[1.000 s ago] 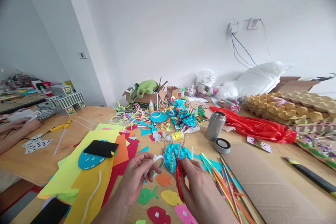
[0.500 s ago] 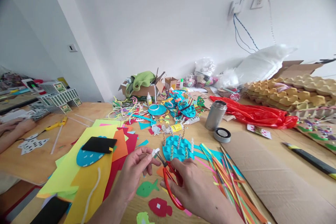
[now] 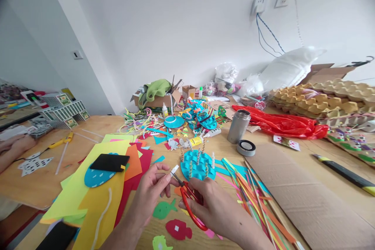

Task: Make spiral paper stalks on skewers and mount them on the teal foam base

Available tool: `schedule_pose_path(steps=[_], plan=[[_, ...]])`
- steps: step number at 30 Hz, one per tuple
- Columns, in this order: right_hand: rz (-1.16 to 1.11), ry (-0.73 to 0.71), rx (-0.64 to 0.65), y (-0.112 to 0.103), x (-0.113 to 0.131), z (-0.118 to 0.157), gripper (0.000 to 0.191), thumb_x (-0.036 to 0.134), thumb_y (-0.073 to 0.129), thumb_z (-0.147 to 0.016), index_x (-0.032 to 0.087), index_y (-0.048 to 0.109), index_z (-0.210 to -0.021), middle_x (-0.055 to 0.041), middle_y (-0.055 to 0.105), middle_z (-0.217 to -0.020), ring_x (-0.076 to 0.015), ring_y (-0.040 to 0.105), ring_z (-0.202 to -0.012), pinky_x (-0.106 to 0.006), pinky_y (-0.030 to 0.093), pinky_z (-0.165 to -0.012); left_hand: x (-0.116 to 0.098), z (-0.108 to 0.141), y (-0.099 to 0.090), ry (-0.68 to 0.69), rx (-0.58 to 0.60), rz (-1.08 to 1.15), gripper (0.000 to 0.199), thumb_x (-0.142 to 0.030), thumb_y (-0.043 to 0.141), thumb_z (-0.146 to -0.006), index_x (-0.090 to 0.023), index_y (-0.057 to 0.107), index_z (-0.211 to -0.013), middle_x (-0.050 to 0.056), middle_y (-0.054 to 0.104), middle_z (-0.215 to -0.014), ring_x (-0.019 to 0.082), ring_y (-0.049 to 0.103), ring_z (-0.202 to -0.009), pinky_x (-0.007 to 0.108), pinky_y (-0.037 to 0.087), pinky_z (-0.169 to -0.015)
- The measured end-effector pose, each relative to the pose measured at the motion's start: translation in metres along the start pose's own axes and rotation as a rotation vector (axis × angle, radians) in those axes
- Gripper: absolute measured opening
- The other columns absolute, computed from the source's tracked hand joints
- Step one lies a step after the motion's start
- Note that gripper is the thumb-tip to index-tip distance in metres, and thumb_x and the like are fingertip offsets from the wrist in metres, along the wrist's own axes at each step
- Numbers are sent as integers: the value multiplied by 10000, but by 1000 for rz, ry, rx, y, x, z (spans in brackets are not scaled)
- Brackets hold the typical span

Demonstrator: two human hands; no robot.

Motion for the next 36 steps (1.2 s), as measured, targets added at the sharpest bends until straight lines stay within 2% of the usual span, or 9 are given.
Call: schedule_pose_path(steps=[14, 36], plan=[[-47, -12, 13, 2, -3, -1, 280, 384, 419, -898, 187, 478, -708, 20, 533, -634, -108, 421, -565, -244, 273, -517, 0, 0, -1, -2, 7, -39, 203, -309, 586, -789, -162, 480, -881, 60, 701, -714, 85, 493, -494, 216, 402, -524], [-39, -7, 18, 3, -4, -3, 261, 374, 420, -896, 186, 496, -731, 20, 525, -632, -106, 395, -558, -238, 264, -507, -2, 1, 0, 2, 3, -38, 180, -304, 573, -795, -167, 475, -859, 61, 708, -722, 84, 499, -503, 207, 398, -522]])
Point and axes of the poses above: each hand's wrist, its own z-axis away from the middle knuckle, its own y-axis out of the palm, x = y × z, the point moved 3 cm from there along -z, towards the middle knuckle
